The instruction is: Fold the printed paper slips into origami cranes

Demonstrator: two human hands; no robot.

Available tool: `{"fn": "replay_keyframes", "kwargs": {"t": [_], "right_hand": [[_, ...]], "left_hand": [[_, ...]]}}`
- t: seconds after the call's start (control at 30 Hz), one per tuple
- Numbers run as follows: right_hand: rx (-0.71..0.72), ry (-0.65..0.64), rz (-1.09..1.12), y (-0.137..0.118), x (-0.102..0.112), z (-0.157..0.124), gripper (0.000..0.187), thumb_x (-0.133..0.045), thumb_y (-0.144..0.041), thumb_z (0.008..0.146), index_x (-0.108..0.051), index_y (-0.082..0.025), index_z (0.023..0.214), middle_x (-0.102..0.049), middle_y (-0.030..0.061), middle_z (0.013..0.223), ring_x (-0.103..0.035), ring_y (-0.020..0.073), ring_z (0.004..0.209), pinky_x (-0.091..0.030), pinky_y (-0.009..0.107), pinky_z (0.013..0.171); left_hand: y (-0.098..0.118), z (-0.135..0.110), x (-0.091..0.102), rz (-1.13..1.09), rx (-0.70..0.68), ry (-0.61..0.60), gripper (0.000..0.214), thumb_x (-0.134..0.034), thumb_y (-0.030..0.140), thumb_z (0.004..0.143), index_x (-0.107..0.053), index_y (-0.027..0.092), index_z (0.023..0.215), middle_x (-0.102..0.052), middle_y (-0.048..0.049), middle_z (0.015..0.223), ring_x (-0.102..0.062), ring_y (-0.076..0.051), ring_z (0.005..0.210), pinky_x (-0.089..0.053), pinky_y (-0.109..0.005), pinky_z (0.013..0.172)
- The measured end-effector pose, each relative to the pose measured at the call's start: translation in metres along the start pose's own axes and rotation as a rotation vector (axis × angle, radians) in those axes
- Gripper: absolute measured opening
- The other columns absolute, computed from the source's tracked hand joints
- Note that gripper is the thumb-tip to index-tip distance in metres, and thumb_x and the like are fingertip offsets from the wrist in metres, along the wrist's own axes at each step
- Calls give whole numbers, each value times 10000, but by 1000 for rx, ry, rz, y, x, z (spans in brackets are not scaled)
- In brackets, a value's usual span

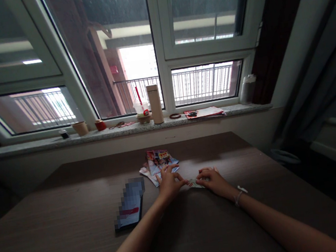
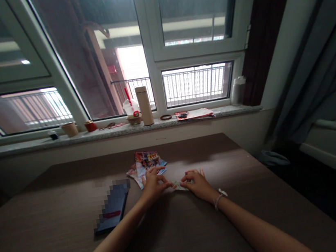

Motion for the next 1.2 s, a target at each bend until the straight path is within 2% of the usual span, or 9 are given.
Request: {"fn": "replay_keyframes", "kwargs": {"t": [0.13,0.33,0.47,0.7,0.83,0.93,1.03,1.2], "right_hand": [[0,9,11,1,0,1,259,-635,-461,806,-758,-260,913,-666,83,1143,-480,293,1252,18,567,1135],[15,14,13,-2,1,-1,240,-611,-440,816,-751,-258,885,-686,88,1125,-489,286,1240,15,570,1134],[11,32,9,-3,3,-1,248,-605,-450,817,-743,-256,890,-689,84,1114,-493,287,1235,-10,558,1135],[37,31,-61,-8,5,-1,259,-565,-429,846,-752,-251,831,-688,61,1058,-467,290,1243,-152,492,1108],[40,61,-100,-13,6,-5,228,-560,-376,846,-731,-268,953,-686,42,912,-506,263,1139,-157,491,1106],[33,84,-129,-16,6,-7,199,-557,-343,843,-708,-275,952,-662,17,827,-523,241,1053,-158,497,1108],[45,98,-197,-17,4,-8,187,-537,-313,859,-709,-290,931,-654,23,901,-498,242,1073,-125,520,1118],[50,94,-278,-18,1,-8,206,-527,-326,884,-728,-307,924,-626,42,1075,-445,259,1157,-86,547,1127]], "left_hand": [[1,-1,-1,2,4,-12,35,-761,235,743,-749,250,714,-518,6,1422,-275,-320,1365,-68,-671,1111],[2,0,-5,29,-5,18,128,-684,166,798,-738,246,715,-501,16,1437,-293,-316,1366,-66,-692,1105],[0,0,-2,38,4,69,113,-685,208,806,-737,244,712,-526,-1,1388,-338,-309,1329,-105,-663,1118],[-9,0,-4,105,-7,126,46,-714,290,797,-751,269,779,-501,-20,1397,-308,-330,1346,-112,-647,1123],[-7,-5,-7,133,-14,158,202,-734,318,784,-726,297,985,-488,-58,1394,-324,-319,1346,-108,-641,1129],[0,-9,-10,138,-46,123,168,-748,370,770,-740,328,932,-485,-39,1399,-313,-337,1350,-75,-679,1113],[6,-12,-12,146,-65,85,108,-745,377,775,-760,354,879,-496,-20,1398,-305,-347,1354,-28,-711,1096],[7,-14,-16,183,-76,78,120,-734,415,783,-770,383,893,-499,-28,1410,-303,-352,1356,10,-721,1091]]}}
Point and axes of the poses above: each hand's wrist, its own z-axis towards the middle knuckle, its own x-axis out of the back of the hand, y = z × x, the point moved 5 cm from there along z, towards the middle knuckle
